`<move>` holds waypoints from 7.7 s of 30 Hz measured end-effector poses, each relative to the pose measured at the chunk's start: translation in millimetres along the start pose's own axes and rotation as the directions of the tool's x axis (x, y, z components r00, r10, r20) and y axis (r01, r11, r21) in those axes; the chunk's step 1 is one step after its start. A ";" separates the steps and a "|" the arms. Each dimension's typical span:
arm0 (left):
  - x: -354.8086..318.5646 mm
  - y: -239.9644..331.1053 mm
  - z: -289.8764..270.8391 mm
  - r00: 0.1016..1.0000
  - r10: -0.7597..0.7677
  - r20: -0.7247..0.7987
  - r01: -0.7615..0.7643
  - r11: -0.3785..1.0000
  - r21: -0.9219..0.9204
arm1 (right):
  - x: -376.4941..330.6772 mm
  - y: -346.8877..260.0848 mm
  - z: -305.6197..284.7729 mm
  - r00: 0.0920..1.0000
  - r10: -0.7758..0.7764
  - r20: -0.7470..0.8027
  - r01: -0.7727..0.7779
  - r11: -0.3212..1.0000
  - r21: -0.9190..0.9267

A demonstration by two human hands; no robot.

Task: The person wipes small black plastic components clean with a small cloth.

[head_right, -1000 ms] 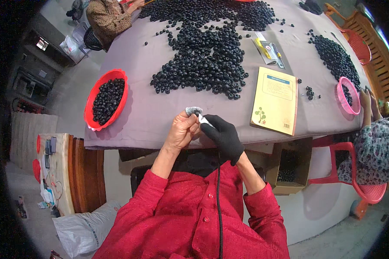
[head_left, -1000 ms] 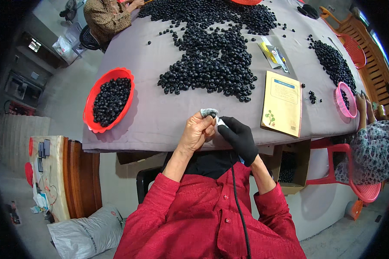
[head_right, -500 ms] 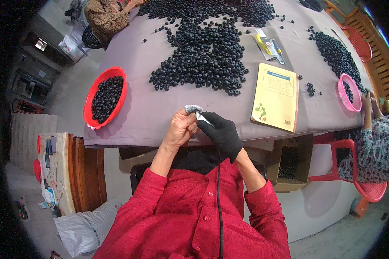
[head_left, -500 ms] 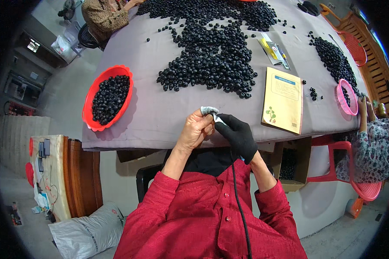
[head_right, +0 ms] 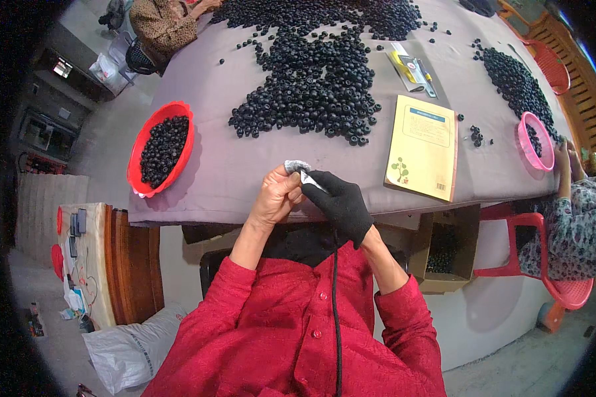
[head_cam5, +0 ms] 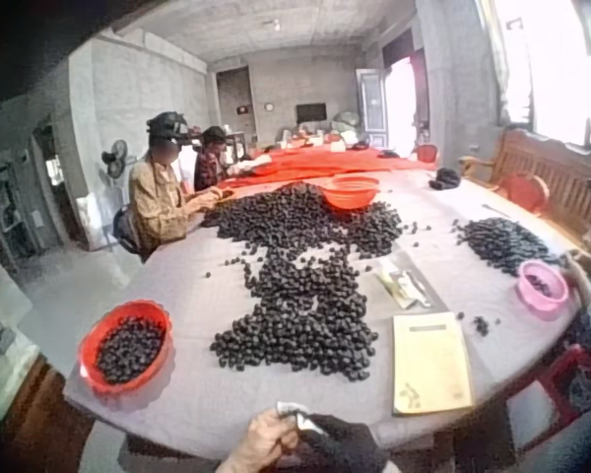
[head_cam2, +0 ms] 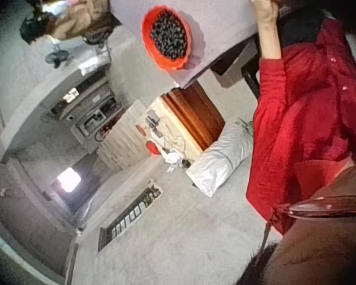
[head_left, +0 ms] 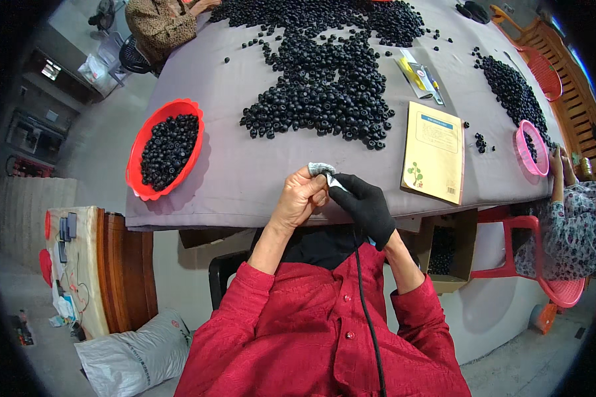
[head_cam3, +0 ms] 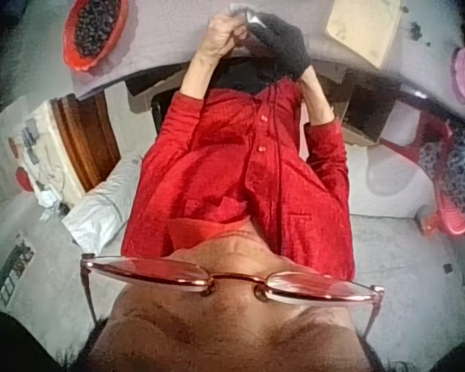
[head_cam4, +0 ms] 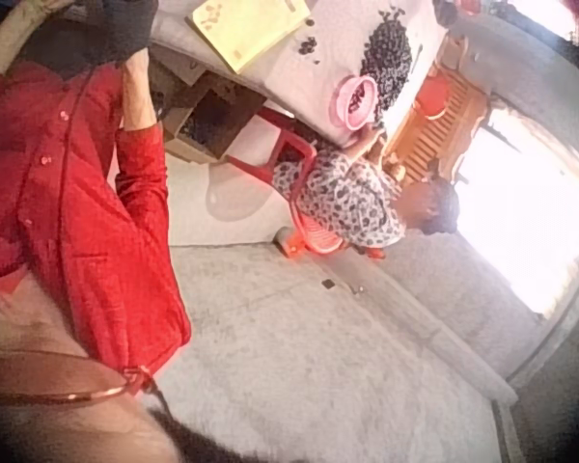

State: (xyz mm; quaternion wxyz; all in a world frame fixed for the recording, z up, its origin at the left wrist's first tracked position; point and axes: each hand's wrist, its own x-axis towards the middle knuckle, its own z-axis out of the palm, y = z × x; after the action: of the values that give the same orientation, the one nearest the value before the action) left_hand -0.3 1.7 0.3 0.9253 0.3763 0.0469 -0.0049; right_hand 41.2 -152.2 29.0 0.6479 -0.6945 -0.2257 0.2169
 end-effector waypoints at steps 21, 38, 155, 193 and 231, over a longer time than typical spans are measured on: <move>-1.0 1.3 0.0 1.000 -0.006 0.029 0.006 1.000 0.022 | 1.6 -8.4 -4.4 0.997 0.068 0.038 -0.067 0.998 -0.023; -3.9 0.0 -1.0 1.000 0.005 0.002 -0.005 1.000 -0.010 | -1.5 -2.0 -0.9 0.998 0.023 0.055 -0.027 0.996 0.084; 9.5 -4.2 10.0 0.987 0.116 -0.114 -0.082 0.959 0.271 | 4.6 5.4 -2.3 0.990 -0.039 -0.134 0.036 0.999 -0.026; 4.0 -6.7 -4.2 0.999 0.047 0.017 -0.048 0.998 0.034 | 2.9 2.5 -6.4 0.997 -0.071 0.033 0.075 0.990 -0.120; 1.3 0.4 -0.7 0.999 -0.014 0.037 0.013 0.999 0.034 | 2.1 4.3 -7.9 0.999 -0.008 0.052 0.009 1.000 -0.009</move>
State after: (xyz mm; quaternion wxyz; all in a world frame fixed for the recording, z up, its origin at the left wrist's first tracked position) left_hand 0.9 2.5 0.0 0.9194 0.3916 0.0320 -0.0189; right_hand 47.7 -157.5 25.2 0.6394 -0.6907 -0.2464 0.2311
